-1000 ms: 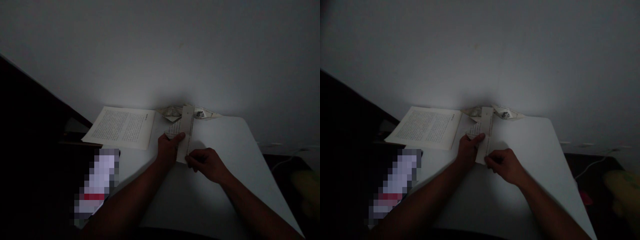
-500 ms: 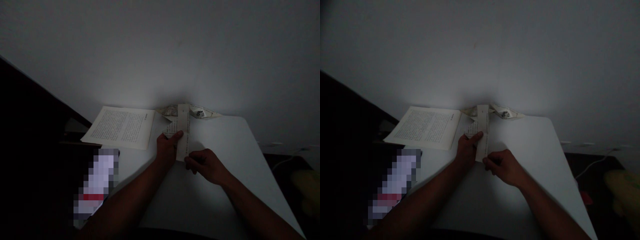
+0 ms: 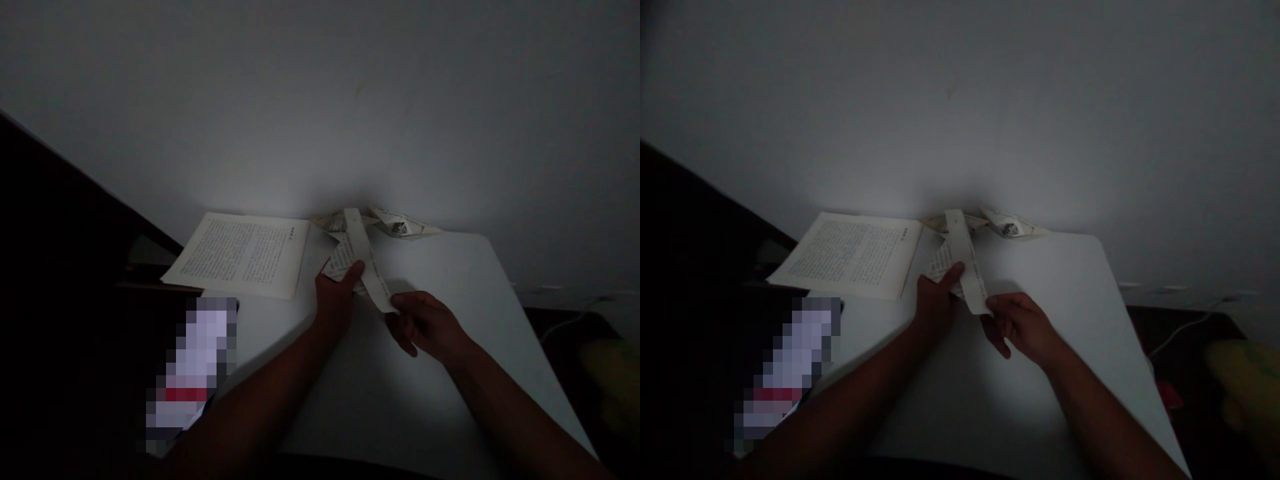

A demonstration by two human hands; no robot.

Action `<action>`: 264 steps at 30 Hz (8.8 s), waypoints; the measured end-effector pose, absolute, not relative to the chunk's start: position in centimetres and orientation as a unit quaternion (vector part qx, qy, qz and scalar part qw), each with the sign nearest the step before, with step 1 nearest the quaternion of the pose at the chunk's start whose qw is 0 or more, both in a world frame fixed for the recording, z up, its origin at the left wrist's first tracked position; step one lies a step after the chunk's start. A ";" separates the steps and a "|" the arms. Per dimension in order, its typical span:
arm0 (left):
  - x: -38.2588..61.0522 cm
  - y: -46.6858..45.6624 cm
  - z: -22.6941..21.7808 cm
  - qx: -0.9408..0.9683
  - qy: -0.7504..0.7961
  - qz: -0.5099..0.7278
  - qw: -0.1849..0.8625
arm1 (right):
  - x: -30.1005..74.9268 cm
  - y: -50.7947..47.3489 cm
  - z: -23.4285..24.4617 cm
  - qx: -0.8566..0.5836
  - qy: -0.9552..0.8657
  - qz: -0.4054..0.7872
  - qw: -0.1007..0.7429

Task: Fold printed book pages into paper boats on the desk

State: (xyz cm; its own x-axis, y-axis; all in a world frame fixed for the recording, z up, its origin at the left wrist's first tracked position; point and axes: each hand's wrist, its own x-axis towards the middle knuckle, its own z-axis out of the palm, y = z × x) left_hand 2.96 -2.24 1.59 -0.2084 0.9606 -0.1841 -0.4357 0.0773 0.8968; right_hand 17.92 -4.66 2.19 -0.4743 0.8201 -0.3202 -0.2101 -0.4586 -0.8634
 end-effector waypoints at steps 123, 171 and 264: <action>4.4 -6.3 2.1 0.733 0.406 0.485 0.250 | 20.4 -4.1 2.0 -0.390 -0.467 0.514 0.605; 3.6 -4.8 1.7 0.670 0.401 0.607 0.148 | 18.1 -4.7 0.7 -0.450 -0.415 0.517 0.599; -0.5 -0.2 1.3 0.517 0.419 0.443 0.601 | 19.0 -4.5 1.3 -0.548 -0.547 0.456 0.439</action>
